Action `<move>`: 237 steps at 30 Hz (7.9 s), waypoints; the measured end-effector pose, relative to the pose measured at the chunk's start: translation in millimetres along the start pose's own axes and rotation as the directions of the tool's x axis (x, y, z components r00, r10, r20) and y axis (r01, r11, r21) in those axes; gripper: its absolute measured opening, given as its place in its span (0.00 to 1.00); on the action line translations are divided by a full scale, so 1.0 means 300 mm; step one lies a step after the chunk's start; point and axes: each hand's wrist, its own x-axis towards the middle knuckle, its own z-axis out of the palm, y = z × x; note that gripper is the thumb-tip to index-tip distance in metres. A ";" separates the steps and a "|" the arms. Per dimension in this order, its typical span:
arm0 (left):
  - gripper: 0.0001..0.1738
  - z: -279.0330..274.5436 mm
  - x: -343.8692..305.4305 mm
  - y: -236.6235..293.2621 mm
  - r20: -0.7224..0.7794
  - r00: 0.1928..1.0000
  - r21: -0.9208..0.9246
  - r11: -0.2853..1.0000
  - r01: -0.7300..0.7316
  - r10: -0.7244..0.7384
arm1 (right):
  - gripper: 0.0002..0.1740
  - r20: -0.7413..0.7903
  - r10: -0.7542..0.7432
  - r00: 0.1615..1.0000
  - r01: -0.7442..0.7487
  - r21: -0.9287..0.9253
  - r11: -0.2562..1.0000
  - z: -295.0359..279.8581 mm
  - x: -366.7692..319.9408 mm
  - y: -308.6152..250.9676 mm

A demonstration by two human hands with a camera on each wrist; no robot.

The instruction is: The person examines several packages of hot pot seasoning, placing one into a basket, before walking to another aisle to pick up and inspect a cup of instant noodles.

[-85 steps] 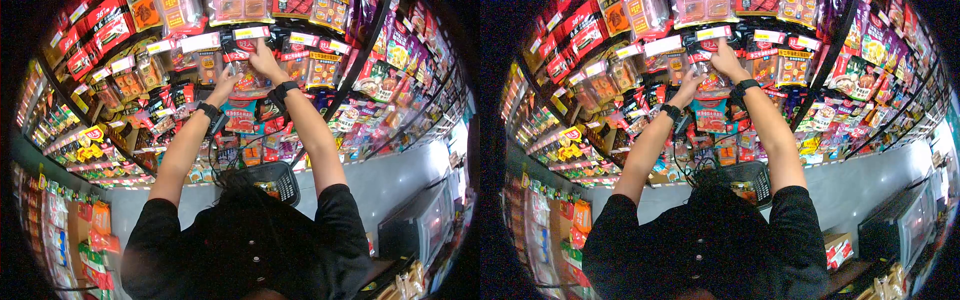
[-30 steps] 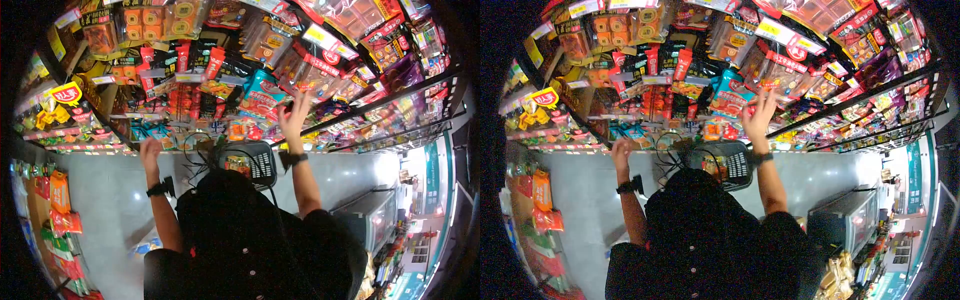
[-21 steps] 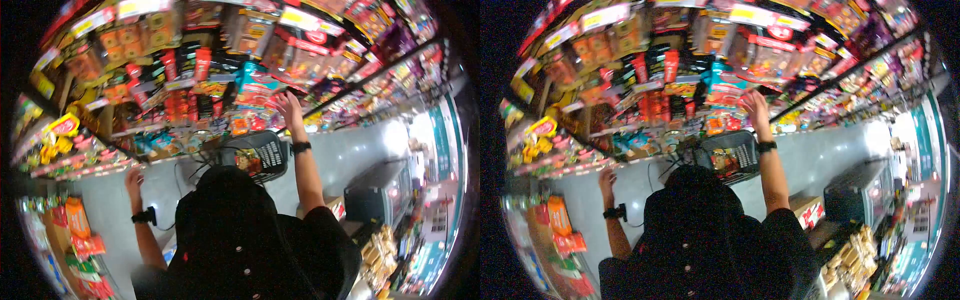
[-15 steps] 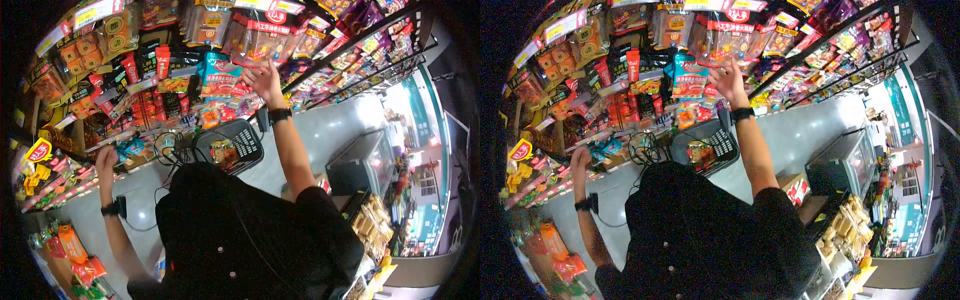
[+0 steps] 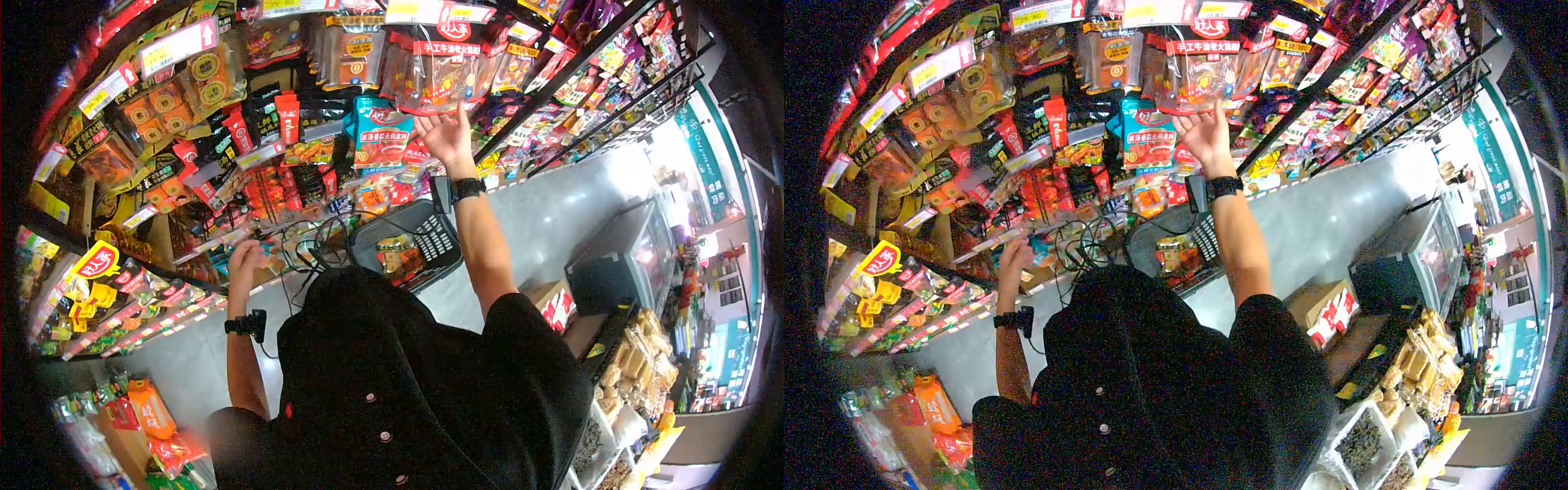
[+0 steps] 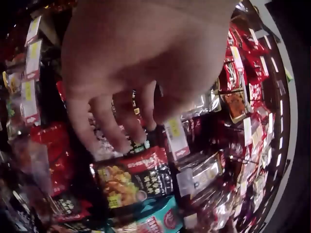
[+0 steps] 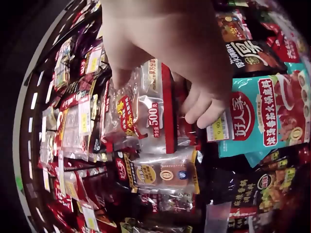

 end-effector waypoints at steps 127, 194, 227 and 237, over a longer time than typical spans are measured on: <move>0.32 0.219 0.465 1.134 0.329 0.709 0.183 0.695 -0.695 0.623 | 0.25 0.415 0.127 0.901 -0.195 0.127 0.973 0.416 0.098 0.644; 0.17 0.503 -0.254 1.263 0.767 -0.170 -0.497 0.406 -0.767 0.619 | 0.15 -0.075 0.338 0.938 -0.338 0.013 0.941 -0.283 -0.404 0.462; 0.14 0.582 -0.291 1.241 0.712 -0.160 -0.585 0.451 -0.674 0.684 | 0.13 -0.288 0.252 0.924 -0.247 0.054 0.968 -0.440 -0.543 0.400; 0.14 0.595 -0.284 1.260 0.742 -0.179 -0.565 0.459 -0.686 0.646 | 0.12 -0.310 0.242 0.919 -0.217 0.112 0.970 -0.498 -0.591 0.395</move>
